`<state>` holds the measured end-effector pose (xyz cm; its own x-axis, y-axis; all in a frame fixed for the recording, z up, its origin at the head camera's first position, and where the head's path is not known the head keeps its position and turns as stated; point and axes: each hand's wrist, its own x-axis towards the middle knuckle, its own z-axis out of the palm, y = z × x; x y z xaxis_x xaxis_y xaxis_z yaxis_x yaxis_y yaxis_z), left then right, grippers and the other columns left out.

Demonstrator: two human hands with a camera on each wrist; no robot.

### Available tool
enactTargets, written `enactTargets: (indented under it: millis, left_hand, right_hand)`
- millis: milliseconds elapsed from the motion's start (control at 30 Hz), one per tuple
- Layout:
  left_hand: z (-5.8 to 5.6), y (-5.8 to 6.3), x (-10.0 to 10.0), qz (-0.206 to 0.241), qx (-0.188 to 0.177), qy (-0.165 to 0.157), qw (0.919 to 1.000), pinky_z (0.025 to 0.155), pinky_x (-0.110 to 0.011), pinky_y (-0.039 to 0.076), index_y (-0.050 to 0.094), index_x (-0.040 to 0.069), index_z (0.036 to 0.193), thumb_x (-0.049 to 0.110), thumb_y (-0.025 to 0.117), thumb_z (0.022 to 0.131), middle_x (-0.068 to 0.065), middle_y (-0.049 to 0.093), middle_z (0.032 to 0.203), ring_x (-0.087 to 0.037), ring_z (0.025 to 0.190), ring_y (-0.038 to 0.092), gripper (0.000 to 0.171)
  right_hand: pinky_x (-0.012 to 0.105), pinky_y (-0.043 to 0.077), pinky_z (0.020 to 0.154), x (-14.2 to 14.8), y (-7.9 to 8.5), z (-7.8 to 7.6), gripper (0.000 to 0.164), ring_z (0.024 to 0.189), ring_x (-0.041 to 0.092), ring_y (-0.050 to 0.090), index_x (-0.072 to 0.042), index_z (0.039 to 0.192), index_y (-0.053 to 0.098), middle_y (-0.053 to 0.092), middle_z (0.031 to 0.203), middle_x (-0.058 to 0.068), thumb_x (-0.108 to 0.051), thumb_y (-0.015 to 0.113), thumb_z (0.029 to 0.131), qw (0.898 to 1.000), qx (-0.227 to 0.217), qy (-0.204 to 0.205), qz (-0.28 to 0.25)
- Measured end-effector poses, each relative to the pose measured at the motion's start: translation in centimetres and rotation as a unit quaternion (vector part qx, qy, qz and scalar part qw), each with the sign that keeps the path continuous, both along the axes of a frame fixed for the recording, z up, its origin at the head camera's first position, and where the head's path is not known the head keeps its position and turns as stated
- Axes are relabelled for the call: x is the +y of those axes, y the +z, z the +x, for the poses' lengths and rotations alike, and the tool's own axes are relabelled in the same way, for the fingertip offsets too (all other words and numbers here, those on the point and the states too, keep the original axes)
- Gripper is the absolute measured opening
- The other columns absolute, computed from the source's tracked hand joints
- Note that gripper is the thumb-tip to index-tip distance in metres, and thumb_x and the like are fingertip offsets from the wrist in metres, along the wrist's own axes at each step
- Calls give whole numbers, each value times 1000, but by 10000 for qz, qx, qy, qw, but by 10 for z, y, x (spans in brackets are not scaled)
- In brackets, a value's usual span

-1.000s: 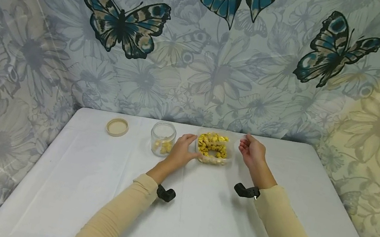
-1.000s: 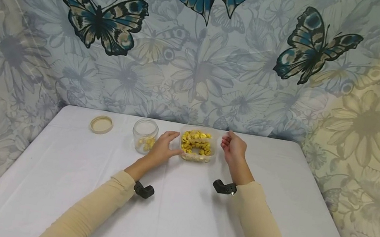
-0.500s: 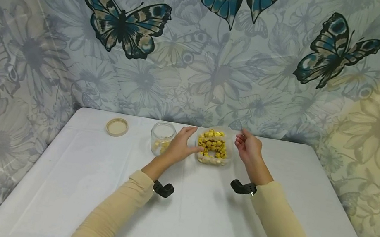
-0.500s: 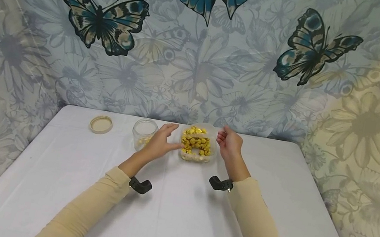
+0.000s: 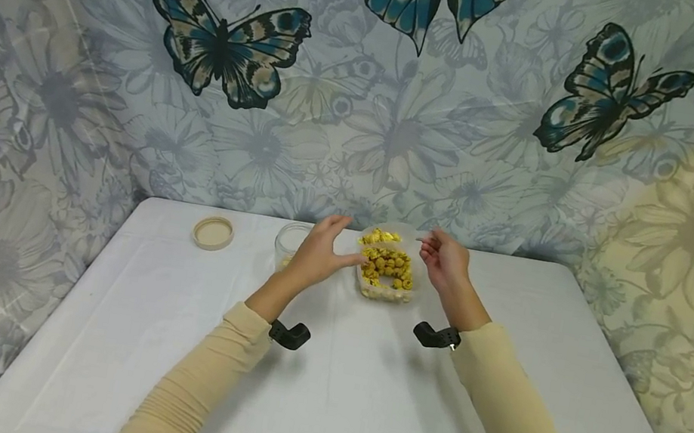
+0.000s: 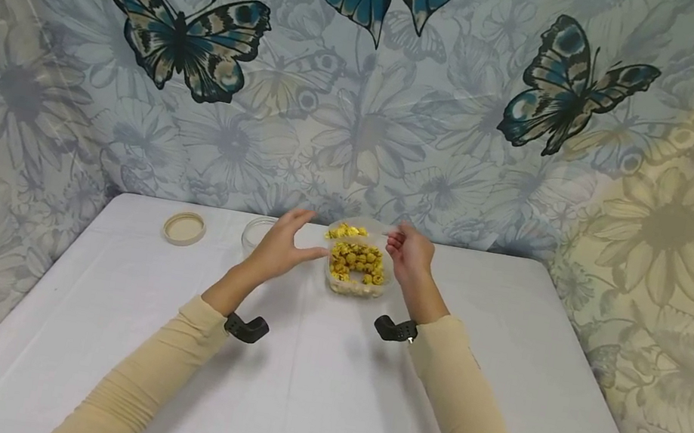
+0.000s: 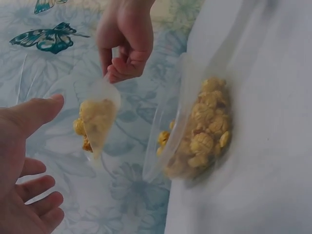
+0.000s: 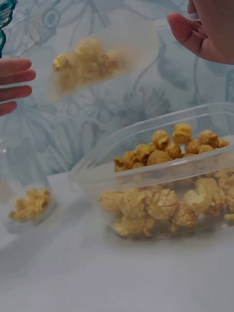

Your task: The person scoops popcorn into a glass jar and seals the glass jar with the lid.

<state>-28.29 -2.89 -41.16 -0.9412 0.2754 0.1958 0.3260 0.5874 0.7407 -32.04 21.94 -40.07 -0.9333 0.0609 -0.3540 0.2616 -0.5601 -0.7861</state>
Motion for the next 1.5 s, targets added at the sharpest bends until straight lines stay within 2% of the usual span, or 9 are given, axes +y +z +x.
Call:
enactTargets:
  millis: [167,367,600,800,867,967,1133,1233,1500]
  left_hand:
    - [-4,4,-10,-171,65,104,9998,114,-55,33,37,9,150,43,74,85,-14,32,156,-36,145,28,82]
    - [-5,8,-25,-247,-18,248,9994,114,-58,32,36,9,151,43,76,83,-13,30,157,-36,146,26,86]
    - [-6,5,-44,-195,-343,527,9978,115,-59,30,31,14,153,48,75,81,-12,26,159,-37,146,25,91]
    - [-8,0,-56,-244,-321,690,9968,114,-60,29,31,12,153,49,75,81,-14,26,158,-37,145,25,93]
    - [-9,-2,-60,-219,-325,745,9964,114,-61,29,32,13,153,47,76,81,-14,26,158,-38,146,24,91]
    - [-10,-7,-65,-190,-366,793,9960,114,-63,27,31,13,153,47,76,80,-13,24,159,-38,147,22,92]
    - [-11,-16,-72,-105,-510,844,9951,116,-63,24,26,11,155,48,77,79,-13,19,162,-39,148,18,99]
    - [-11,-22,-76,-30,-624,884,9941,115,-63,25,24,11,155,50,78,77,-15,18,161,-39,148,18,102]
    - [-11,-40,-80,116,-922,938,9912,115,-60,28,18,9,156,51,80,73,-22,26,157,-41,145,25,113]
  right_hand:
    - [20,46,52,-7,3,-2,30,57,12,52,-6,131,42,58,63,3,-15,46,103,9999,43,53,-102]
    - [20,46,53,-16,5,-4,50,58,12,52,-5,149,30,57,65,2,-16,46,103,9999,75,88,42]
    - [19,46,52,-33,6,-7,28,59,11,52,-6,129,45,57,68,2,-17,47,103,9997,93,142,149]
    - [18,46,53,-44,7,-10,45,60,10,53,-1,144,37,58,69,1,-17,47,103,9988,306,155,346]
    - [18,47,53,-47,7,-11,40,60,11,53,-1,139,42,58,69,2,-16,47,103,9988,313,144,349]
    - [18,47,51,-51,7,-12,23,59,11,54,-3,121,52,59,67,2,-16,49,103,9990,290,126,324]
    - [17,47,50,-58,6,-14,11,57,10,55,-5,105,54,60,64,2,-15,50,102,9987,271,132,419]
    - [17,48,51,-63,4,-14,11,57,10,56,-5,104,55,60,65,2,-15,51,102,9978,264,146,593]
    - [16,50,54,-69,1,-12,33,60,9,56,4,125,50,60,68,1,-18,52,101,9964,168,126,825]
